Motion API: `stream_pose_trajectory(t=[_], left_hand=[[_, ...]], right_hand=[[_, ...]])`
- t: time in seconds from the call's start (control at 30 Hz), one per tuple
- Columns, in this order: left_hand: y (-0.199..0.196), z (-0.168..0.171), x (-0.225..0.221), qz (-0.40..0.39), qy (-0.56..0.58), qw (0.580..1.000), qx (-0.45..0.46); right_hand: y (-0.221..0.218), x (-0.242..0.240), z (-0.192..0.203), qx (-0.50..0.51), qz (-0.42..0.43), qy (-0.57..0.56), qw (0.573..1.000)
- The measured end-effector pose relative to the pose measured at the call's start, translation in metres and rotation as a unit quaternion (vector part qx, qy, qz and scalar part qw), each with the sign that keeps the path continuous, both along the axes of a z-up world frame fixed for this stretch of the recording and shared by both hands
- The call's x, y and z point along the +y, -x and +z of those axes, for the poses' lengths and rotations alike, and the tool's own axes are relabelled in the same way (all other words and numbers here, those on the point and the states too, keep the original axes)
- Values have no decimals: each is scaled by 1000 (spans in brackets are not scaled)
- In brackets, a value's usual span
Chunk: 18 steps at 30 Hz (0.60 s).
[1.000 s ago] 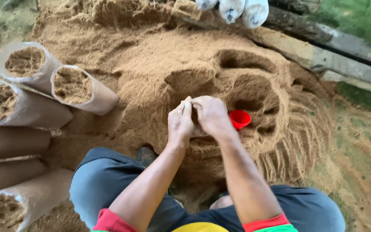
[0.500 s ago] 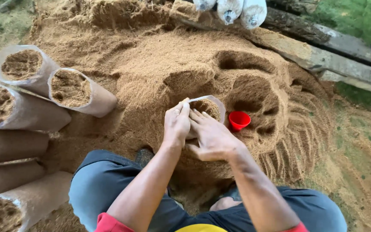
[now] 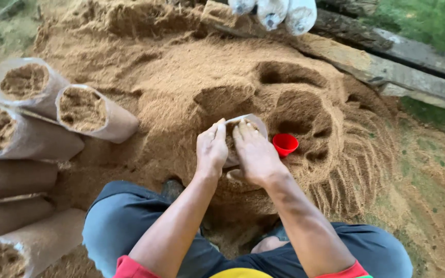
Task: Filling plastic bags with fibrous substrate using a small scoop and tamping it down by hand
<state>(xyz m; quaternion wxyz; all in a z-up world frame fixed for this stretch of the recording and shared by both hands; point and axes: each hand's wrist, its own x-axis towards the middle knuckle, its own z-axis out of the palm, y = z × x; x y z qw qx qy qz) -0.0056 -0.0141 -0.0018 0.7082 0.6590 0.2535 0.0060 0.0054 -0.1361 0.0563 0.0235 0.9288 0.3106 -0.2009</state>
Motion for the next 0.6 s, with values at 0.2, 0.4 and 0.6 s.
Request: stream_pose_trajectory(t=[0.2, 0.4, 0.6], left_hand=[[6, 15, 2, 4, 5, 1000, 15], [1, -7, 4, 15, 1, 1000, 7], [-7, -34, 5, 2, -57, 998, -12]], right_hand=[[11, 16, -4, -29, 22, -20, 999], [8, 0, -13, -26, 23, -23, 999], [13, -20, -8, -60, 27, -107, 992]])
